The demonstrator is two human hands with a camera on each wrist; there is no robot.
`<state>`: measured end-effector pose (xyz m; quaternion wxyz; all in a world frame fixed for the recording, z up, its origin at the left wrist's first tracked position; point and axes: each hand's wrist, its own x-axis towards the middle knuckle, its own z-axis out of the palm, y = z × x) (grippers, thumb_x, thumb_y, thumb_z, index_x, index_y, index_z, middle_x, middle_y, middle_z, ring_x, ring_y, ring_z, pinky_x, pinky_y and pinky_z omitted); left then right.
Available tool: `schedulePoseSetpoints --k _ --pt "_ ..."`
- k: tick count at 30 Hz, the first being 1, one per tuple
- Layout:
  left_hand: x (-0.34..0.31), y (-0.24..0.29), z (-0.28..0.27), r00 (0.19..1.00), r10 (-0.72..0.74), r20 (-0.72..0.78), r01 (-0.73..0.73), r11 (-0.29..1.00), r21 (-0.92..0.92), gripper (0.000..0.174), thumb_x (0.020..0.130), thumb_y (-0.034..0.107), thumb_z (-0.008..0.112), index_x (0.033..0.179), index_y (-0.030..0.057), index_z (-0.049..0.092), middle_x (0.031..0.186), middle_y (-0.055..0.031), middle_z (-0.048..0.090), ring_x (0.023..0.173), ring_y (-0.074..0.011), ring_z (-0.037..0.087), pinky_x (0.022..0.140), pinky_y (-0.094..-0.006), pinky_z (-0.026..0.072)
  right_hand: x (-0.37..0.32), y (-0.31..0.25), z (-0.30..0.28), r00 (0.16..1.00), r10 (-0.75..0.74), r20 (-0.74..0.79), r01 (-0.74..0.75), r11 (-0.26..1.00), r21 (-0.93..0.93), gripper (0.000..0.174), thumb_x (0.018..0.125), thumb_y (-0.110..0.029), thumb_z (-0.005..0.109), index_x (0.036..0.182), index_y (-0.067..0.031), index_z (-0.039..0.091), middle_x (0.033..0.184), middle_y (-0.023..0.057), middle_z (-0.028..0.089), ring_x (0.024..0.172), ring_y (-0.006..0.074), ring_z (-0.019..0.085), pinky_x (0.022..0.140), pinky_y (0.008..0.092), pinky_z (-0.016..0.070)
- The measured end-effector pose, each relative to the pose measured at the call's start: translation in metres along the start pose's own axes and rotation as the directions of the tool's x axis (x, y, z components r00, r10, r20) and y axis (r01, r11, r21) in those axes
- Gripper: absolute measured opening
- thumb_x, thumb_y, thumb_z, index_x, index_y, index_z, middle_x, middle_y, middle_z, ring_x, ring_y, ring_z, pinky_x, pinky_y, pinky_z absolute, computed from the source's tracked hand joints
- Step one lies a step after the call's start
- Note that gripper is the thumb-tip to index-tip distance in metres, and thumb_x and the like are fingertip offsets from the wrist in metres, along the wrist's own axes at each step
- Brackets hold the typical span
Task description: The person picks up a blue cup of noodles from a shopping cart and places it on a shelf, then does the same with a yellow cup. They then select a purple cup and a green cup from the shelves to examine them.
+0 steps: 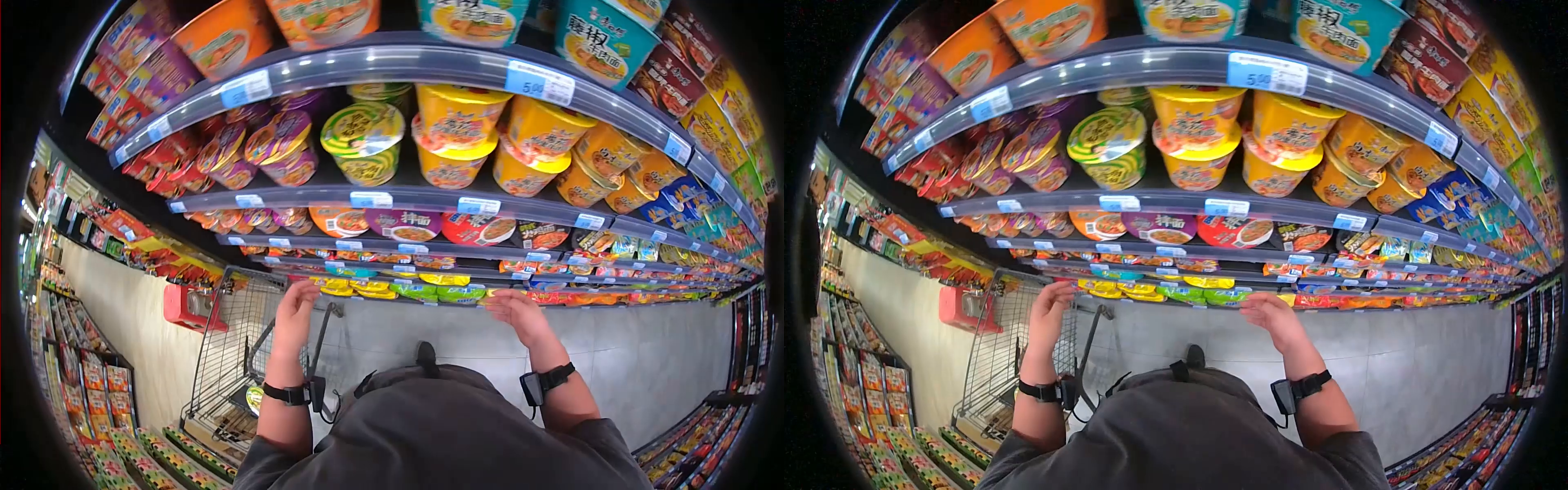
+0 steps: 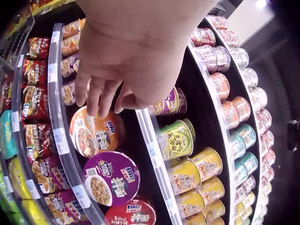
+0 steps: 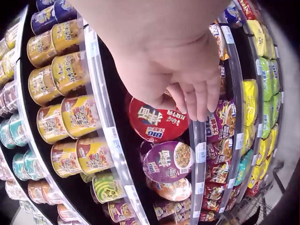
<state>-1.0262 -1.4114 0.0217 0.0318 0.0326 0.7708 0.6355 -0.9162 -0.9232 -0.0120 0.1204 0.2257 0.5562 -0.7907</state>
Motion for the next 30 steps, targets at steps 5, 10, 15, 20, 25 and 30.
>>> schedulePoseSetpoints --k 5,10,15,20,25,30 --pt "0.014 0.008 0.038 0.999 -0.016 0.033 0.015 1.0 0.023 0.036 0.096 -0.008 0.049 0.13 -0.0012 0.06 0.12 -0.011 0.069 0.109 -0.0181 0.065 0.1 -0.0307 0.0498 0.005 -0.019 -0.01 0.999 -0.005 0.038 0.006 0.999 -0.035 0.031 0.102 -0.016 0.055 0.13 -0.0061 0.062 0.124 0.0126 0.07 0.116 0.0248 0.068 0.098 0.0372 0.0513" --pt "0.022 0.028 0.046 0.998 0.016 0.056 -0.022 0.994 0.111 0.037 0.098 -0.007 0.05 0.133 0.0005 0.058 0.123 -0.0092 0.067 0.116 -0.0177 0.062 0.102 -0.0319 0.0471 0.015 -0.042 0.009 0.986 -0.018 0.164 0.022 0.999 -0.026 0.033 0.104 -0.019 0.056 0.134 -0.0055 0.06 0.13 0.0119 0.068 0.121 0.0254 0.066 0.101 0.0375 0.0503" --pt "0.038 0.06 0.041 0.998 0.066 0.018 -0.068 0.995 0.077 0.039 0.097 -0.008 0.049 0.134 -0.0004 0.057 0.128 -0.0112 0.065 0.121 -0.0197 0.061 0.106 -0.0323 0.046 0.038 -0.058 0.031 0.95 -0.051 0.309 0.073 0.995 -0.061 0.038 0.105 -0.019 0.057 0.139 -0.0045 0.056 0.137 0.0117 0.065 0.127 0.0253 0.063 0.105 0.0388 0.0484" --pt "0.056 0.094 0.039 0.988 0.143 -0.057 -0.144 0.99 -0.011 0.045 0.096 -0.009 0.046 0.14 -0.0012 0.054 0.14 -0.0136 0.061 0.133 -0.0223 0.056 0.113 -0.0347 0.0418 0.044 -0.101 0.071 0.881 -0.104 0.462 0.165 0.982 -0.094 0.045 0.103 -0.015 0.058 0.146 -0.0036 0.052 0.146 0.0116 0.059 0.137 0.0244 0.054 0.113 0.0396 0.0427" --pt "0.083 0.127 0.041 0.978 0.206 -0.037 -0.206 0.978 0.006 0.047 0.097 -0.008 0.046 0.143 -0.0026 0.051 0.149 -0.0158 0.055 0.14 -0.0261 0.051 0.118 -0.0392 0.0376 0.043 -0.154 0.113 0.711 -0.204 0.673 0.31 0.95 -0.039 0.053 0.099 -0.006 0.058 0.151 -0.0016 0.047 0.165 0.0144 0.035 0.154 0.0249 0.032 0.124 0.0423 0.0273" --pt "0.115 0.151 0.046 0.962 0.272 0.023 -0.272 0.962 -0.011 0.055 0.096 -0.008 0.046 0.15 -0.0026 0.045 0.154 -0.0169 0.05 0.146 -0.028 0.045 0.121 -0.0411 0.0335 0.056 -0.182 0.142 0.524 -0.31 0.794 0.507 0.862 0.002 0.062 0.095 0.0 0.061 0.154 -0.0021 0.043 0.173 0.015 0.012 0.159 0.0278 0.015 0.126 0.0469 0.021"
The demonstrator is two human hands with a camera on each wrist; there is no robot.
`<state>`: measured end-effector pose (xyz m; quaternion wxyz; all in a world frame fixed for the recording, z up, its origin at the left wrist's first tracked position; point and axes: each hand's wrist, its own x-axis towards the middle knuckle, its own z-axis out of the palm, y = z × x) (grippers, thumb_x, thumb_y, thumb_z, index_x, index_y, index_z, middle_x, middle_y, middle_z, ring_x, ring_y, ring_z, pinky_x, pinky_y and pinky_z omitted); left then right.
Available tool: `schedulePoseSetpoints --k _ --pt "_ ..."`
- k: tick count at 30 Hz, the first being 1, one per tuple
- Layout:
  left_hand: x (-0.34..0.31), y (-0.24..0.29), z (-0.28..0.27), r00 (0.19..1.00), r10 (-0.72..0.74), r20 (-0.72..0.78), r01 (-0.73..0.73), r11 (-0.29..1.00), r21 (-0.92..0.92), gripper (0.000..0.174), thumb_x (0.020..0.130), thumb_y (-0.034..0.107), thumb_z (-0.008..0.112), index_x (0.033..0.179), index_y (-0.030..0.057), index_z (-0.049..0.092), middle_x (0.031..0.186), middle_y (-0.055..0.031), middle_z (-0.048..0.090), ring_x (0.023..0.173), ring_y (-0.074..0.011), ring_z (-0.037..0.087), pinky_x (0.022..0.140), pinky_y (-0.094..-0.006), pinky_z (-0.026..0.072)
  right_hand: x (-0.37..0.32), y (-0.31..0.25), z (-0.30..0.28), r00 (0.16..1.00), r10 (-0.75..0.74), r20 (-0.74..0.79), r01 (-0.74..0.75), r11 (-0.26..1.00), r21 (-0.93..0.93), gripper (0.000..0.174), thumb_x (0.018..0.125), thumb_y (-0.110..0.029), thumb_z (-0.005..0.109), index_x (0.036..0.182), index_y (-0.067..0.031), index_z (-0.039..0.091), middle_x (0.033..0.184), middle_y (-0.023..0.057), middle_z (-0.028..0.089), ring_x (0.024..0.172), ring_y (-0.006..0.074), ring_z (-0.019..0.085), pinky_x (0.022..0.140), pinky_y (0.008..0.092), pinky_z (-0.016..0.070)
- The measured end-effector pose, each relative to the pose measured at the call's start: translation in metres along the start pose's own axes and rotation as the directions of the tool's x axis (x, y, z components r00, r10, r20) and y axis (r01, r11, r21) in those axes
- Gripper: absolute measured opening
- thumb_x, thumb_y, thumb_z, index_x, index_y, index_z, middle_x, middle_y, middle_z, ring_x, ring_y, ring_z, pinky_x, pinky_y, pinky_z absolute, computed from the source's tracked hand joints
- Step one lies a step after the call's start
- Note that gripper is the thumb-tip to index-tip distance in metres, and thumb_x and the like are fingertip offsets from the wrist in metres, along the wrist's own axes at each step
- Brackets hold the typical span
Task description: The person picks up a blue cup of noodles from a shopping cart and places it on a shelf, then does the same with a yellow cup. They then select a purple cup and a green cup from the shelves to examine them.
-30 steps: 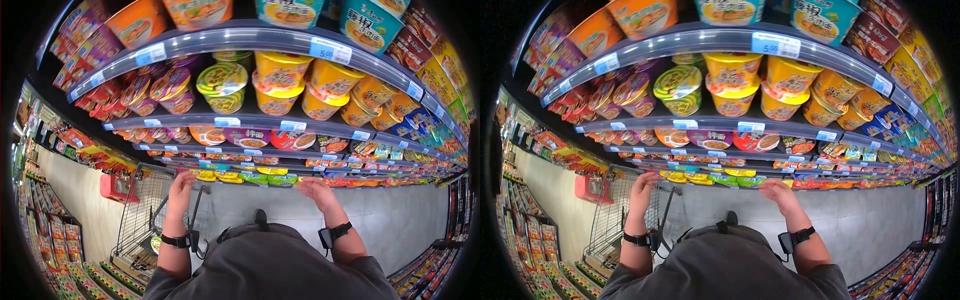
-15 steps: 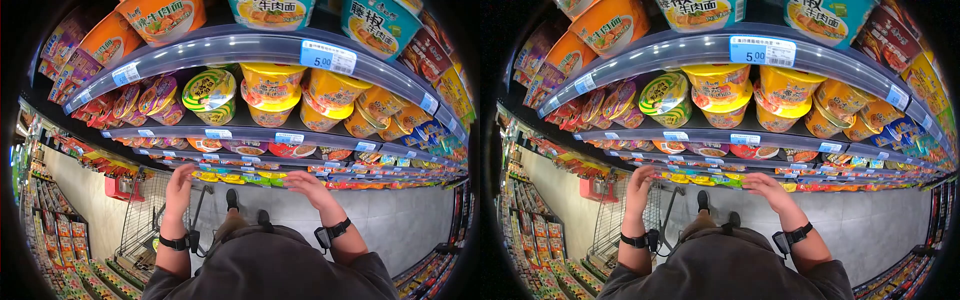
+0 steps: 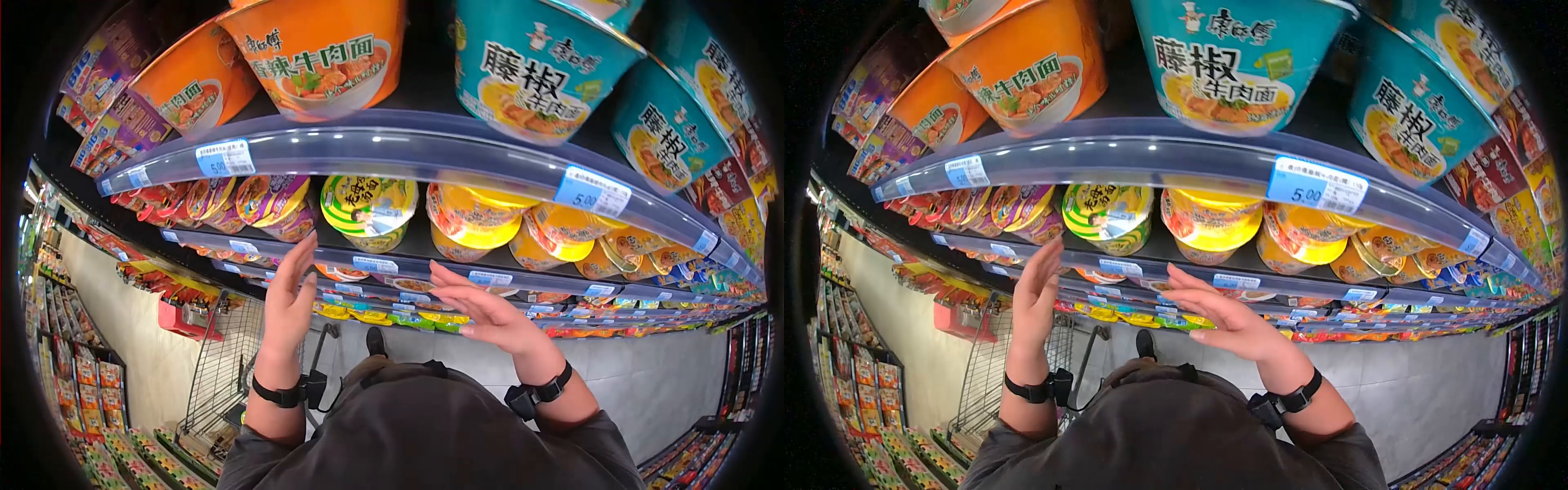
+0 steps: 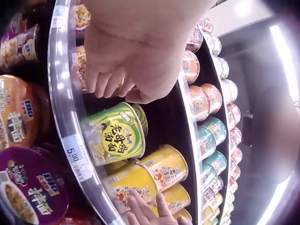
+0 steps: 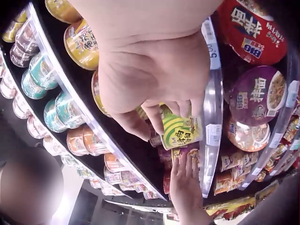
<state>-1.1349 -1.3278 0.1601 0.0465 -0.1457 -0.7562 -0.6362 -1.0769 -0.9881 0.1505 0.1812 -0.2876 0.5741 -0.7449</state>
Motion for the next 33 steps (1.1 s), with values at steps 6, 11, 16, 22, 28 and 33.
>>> schedulePoseSetpoints --k 6,11,16,22,28,33 --pt "0.038 -0.013 -0.007 0.989 0.061 0.134 -0.058 0.998 -0.027 0.065 0.094 -0.009 0.05 0.157 -0.0025 0.034 0.157 -0.02 0.045 0.148 -0.0301 0.042 0.121 -0.0428 0.0331 0.036 -0.005 0.001 1.0 -0.012 -0.023 0.011 1.0 -0.026 0.069 0.092 -0.002 0.065 0.157 -0.0042 0.042 0.174 0.016 0.004 0.161 0.0295 0.009 0.126 0.0449 0.0151" --pt "0.059 -0.026 -0.008 0.981 0.044 0.187 -0.037 0.998 -0.042 0.068 0.093 -0.01 0.052 0.158 -0.0063 0.03 0.156 -0.0232 0.044 0.147 -0.0312 0.043 0.122 -0.0419 0.0321 0.054 -0.001 -0.003 0.998 -0.021 -0.061 0.006 0.972 -0.233 0.07 0.091 -0.005 0.067 0.157 -0.0077 0.043 0.173 0.0212 0.004 0.161 0.0308 0.008 0.126 0.0436 0.0146" --pt "0.073 -0.03 -0.007 0.963 -0.029 0.268 0.04 0.999 -0.032 0.07 0.093 -0.012 0.053 0.158 -0.0073 0.028 0.153 -0.0224 0.046 0.146 -0.0296 0.044 0.12 -0.0379 0.0322 0.061 0.004 -0.005 0.995 0.006 -0.1 -0.034 0.958 -0.284 0.072 0.09 -0.005 0.068 0.157 -0.0095 0.043 0.172 0.0246 0.008 0.161 0.0341 0.008 0.126 0.0444 0.0141" --pt "0.072 -0.017 -0.005 0.943 -0.046 0.331 0.068 0.996 -0.054 0.072 0.093 -0.012 0.053 0.159 -0.0064 0.024 0.154 -0.0215 0.045 0.148 -0.0277 0.041 0.121 -0.0369 0.0298 0.065 -0.003 -0.002 0.997 0.018 -0.077 -0.047 0.919 -0.393 0.069 0.09 -0.005 0.067 0.156 -0.0092 0.045 0.172 0.0241 0.006 0.161 0.035 0.006 0.126 0.0453 0.0136" --pt "0.05 -0.005 -0.007 0.97 0.063 0.236 -0.043 0.995 -0.091 0.075 0.09 -0.011 0.054 0.159 -0.0061 0.025 0.153 -0.0214 0.047 0.145 -0.0287 0.045 0.12 -0.0407 0.0328 0.065 -0.005 0.011 0.997 -0.082 0.007 0.081 0.955 -0.284 0.065 0.091 -0.007 0.065 0.153 -0.007 0.049 0.173 0.0219 -0.001 0.161 0.034 0.0 0.127 0.0469 0.0122" --pt "0.017 0.002 -0.01 0.979 0.108 0.174 -0.09 0.99 -0.105 0.075 0.087 -0.013 0.053 0.157 -0.006 0.029 0.152 -0.0212 0.049 0.144 -0.0293 0.047 0.119 -0.0415 0.0348 0.045 -0.009 0.017 0.997 -0.045 0.062 0.063 0.948 -0.313 0.063 0.091 -0.011 0.066 0.152 -0.0064 0.05 0.173 0.0223 0.0 0.161 0.0337 -0.002 0.127 0.0467 0.0116"
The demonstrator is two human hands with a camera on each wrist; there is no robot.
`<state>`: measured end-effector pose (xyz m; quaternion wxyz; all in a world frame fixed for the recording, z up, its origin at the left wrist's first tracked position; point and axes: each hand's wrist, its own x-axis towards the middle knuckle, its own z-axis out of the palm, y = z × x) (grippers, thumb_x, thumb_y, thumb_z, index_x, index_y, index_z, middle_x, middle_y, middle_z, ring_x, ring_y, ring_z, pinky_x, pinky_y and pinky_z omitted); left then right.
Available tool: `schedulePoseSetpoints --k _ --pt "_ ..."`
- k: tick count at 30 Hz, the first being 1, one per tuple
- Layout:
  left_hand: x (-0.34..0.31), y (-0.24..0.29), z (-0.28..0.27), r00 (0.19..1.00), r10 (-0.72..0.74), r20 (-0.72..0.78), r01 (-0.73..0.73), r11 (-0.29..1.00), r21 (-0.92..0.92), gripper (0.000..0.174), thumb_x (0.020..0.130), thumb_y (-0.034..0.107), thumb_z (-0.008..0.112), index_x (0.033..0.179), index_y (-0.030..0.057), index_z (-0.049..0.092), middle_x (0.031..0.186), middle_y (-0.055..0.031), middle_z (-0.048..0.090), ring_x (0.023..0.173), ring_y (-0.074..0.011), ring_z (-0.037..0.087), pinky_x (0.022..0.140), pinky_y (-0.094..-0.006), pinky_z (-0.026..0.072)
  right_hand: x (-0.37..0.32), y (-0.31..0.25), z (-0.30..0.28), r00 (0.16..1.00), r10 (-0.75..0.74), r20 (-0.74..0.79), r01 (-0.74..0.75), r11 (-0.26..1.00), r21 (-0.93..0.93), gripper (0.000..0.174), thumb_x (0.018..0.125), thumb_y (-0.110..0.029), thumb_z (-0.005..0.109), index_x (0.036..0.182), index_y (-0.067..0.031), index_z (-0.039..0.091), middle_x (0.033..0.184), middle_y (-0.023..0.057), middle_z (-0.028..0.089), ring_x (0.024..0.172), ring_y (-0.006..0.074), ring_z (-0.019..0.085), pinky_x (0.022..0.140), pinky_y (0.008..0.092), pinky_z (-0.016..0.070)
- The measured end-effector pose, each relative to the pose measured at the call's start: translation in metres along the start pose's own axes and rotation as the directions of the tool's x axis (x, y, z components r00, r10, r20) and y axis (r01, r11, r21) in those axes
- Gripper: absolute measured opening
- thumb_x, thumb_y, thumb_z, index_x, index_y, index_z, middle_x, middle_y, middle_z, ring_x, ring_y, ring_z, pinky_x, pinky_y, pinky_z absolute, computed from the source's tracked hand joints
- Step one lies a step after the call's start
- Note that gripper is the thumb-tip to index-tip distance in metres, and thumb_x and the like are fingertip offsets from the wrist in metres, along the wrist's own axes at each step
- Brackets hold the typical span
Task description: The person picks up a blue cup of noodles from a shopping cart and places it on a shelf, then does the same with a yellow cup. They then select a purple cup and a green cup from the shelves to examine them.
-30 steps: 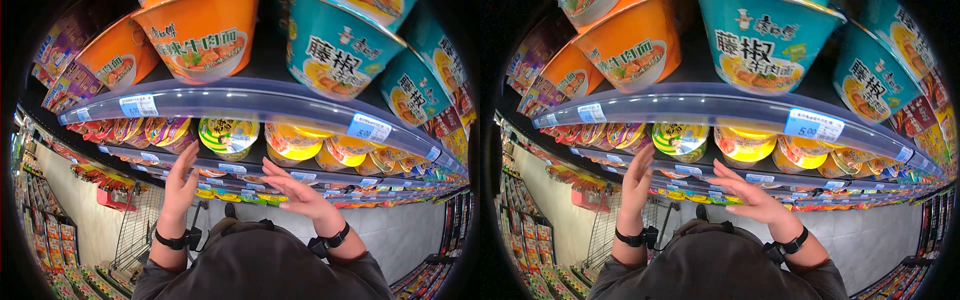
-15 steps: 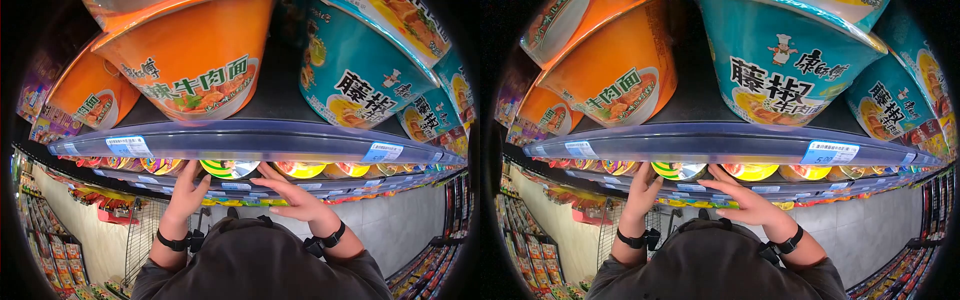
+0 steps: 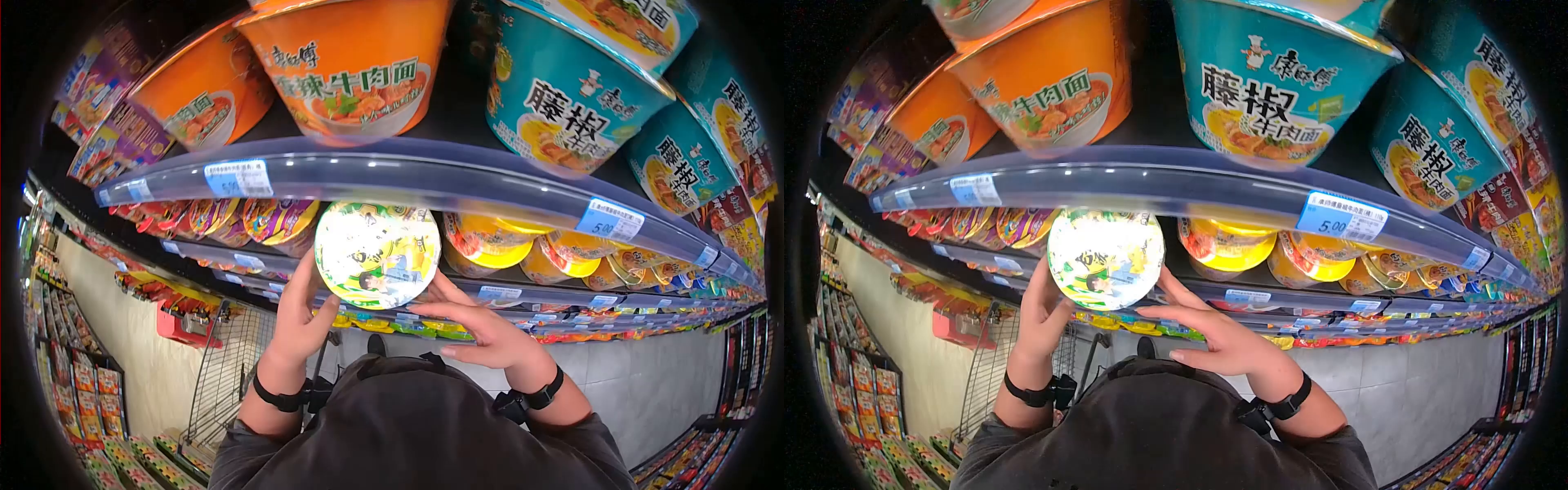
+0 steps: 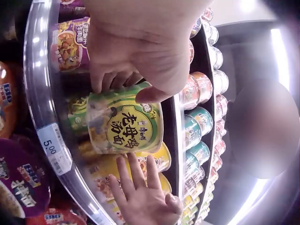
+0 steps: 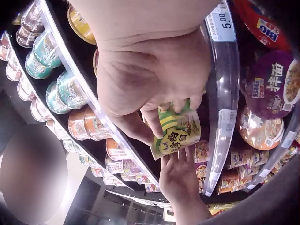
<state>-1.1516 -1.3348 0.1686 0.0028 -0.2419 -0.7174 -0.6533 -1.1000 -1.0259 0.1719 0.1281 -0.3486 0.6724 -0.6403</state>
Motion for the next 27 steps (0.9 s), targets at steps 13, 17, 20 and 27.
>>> schedulePoseSetpoints --k 13,17,20,27 --pt "-0.116 0.03 0.031 0.983 -0.145 -0.109 0.147 0.989 0.014 0.075 0.085 -0.011 0.056 0.156 -0.0054 0.034 0.152 -0.0213 0.051 0.145 -0.0312 0.047 0.119 -0.0422 0.0343 -0.067 0.008 0.038 0.991 0.099 0.093 -0.112 0.983 0.142 0.052 0.093 -0.013 0.068 0.144 -0.0063 0.058 0.167 0.0242 0.027 0.159 0.0347 0.016 0.126 0.0443 0.0165" --pt "-0.137 0.034 0.03 0.982 -0.172 -0.072 0.18 0.974 0.134 0.072 0.087 -0.008 0.056 0.156 -0.0055 0.035 0.149 -0.0205 0.054 0.141 -0.0297 0.051 0.119 -0.0414 0.0348 -0.072 0.01 0.05 0.98 0.157 0.124 -0.18 0.964 0.198 0.037 0.093 -0.008 0.066 0.13 -0.0058 0.065 0.161 0.0238 0.04 0.156 0.0344 0.027 0.125 0.0437 0.0203" --pt "-0.152 0.037 0.019 0.986 -0.158 -0.057 0.167 0.959 0.227 0.074 0.085 -0.007 0.06 0.155 -0.004 0.037 0.147 -0.026 0.054 0.137 -0.0358 0.055 0.114 -0.0433 0.0421 -0.07 0.015 0.059 0.979 0.143 0.144 -0.173 0.959 0.226 0.03 0.094 -0.005 0.064 0.125 -0.0037 0.064 0.16 0.0241 0.041 0.156 0.0339 0.028 0.125 0.0448 0.0207" --pt "-0.219 0.055 -0.028 0.967 -0.182 -0.178 0.23 0.923 0.307 0.07 0.086 -0.003 0.062 0.152 -0.0046 0.04 0.136 -0.0266 0.062 0.13 -0.0373 0.06 0.111 -0.0437 0.0445 -0.033 0.025 0.115 0.974 0.179 0.136 -0.224 0.84 0.494 0.023 0.093 -0.009 0.065 0.113 -0.0011 0.059 0.161 0.0284 0.036 0.152 0.0377 0.033 0.126 0.0481 0.0205"
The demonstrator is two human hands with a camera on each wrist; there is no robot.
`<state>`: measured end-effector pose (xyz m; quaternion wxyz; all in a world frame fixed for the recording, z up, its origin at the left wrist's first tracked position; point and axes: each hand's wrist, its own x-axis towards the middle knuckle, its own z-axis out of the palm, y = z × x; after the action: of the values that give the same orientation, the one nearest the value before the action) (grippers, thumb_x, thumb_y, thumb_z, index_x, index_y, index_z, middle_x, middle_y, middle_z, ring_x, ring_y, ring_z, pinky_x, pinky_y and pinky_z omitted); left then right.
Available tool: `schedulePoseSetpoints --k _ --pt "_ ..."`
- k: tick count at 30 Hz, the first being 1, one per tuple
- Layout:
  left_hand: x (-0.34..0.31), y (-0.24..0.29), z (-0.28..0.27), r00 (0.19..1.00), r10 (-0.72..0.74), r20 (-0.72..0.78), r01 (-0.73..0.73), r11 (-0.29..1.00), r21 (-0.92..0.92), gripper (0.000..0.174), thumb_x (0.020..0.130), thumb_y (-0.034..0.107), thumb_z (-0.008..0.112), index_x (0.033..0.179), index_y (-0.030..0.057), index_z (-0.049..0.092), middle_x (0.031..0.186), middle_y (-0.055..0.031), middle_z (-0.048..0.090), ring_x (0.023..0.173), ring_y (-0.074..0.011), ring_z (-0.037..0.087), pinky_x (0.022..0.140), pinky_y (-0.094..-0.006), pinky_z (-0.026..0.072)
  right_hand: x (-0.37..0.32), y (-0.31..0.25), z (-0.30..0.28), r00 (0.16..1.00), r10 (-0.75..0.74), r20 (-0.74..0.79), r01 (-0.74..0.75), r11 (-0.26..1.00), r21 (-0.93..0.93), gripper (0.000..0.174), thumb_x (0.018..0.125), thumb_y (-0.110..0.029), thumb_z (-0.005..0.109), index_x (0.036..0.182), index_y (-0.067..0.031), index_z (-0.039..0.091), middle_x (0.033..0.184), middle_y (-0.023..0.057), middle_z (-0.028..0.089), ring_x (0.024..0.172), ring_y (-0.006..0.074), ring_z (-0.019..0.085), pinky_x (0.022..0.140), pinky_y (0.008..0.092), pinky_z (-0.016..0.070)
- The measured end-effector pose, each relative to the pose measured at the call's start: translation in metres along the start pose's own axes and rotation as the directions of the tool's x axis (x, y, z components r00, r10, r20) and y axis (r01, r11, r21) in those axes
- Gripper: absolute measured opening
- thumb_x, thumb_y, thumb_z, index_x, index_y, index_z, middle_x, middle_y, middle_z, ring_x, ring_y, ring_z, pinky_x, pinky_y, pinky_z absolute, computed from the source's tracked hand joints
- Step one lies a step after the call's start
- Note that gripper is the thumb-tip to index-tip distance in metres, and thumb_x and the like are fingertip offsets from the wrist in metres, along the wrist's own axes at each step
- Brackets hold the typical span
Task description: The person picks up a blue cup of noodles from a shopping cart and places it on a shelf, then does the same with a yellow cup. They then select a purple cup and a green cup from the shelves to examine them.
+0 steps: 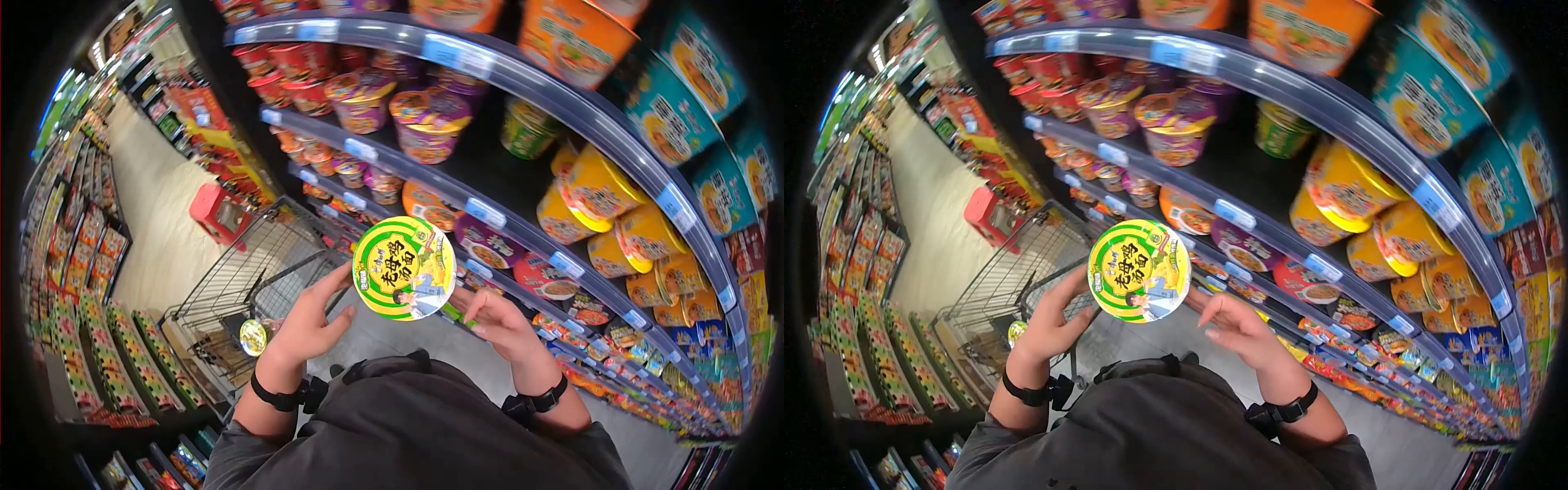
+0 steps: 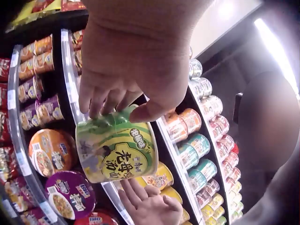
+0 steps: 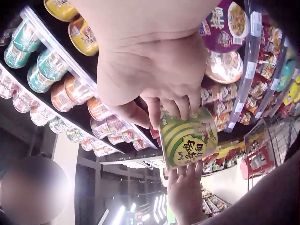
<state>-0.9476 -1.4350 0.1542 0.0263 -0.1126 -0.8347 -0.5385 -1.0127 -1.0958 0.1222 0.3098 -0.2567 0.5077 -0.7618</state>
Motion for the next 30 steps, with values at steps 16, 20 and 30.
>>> schedulePoseSetpoints --k 16,20,30 --pt "-0.236 -0.066 -0.178 0.905 -0.259 -0.338 0.248 0.966 -0.077 0.071 0.088 0.001 0.065 0.154 -0.0037 0.039 0.139 -0.026 0.061 0.132 -0.0337 0.059 0.111 -0.0407 0.0433 0.185 0.107 0.226 0.902 0.383 0.201 -0.415 0.898 0.146 0.062 0.096 -0.009 0.061 0.153 -0.0028 0.038 0.153 0.0234 0.049 0.143 0.0334 0.047 0.123 0.0474 0.0301" --pt "-0.283 -0.09 -0.209 0.895 -0.23 -0.383 0.245 0.97 -0.01 0.074 0.087 0.004 0.066 0.155 -0.0037 0.037 0.144 -0.0261 0.057 0.136 -0.0371 0.055 0.114 -0.0421 0.0418 0.219 0.133 0.276 0.857 0.416 0.304 -0.442 0.897 0.021 0.073 0.095 -0.013 0.063 0.159 -0.0038 0.03 0.154 0.023 0.048 0.144 0.0324 0.046 0.123 0.047 0.03" --pt "-0.355 -0.118 -0.259 0.878 -0.269 -0.397 0.291 0.957 -0.005 0.079 0.086 0.006 0.065 0.158 -0.0017 0.032 0.154 -0.0268 0.047 0.144 -0.0396 0.045 0.119 -0.0422 0.0369 0.247 0.178 0.353 0.716 0.588 0.377 -0.613 0.788 -0.066 0.081 0.096 -0.013 0.062 0.162 0.0012 0.018 0.158 0.0276 0.04 0.147 0.0362 0.042 0.124 0.048 0.0302"
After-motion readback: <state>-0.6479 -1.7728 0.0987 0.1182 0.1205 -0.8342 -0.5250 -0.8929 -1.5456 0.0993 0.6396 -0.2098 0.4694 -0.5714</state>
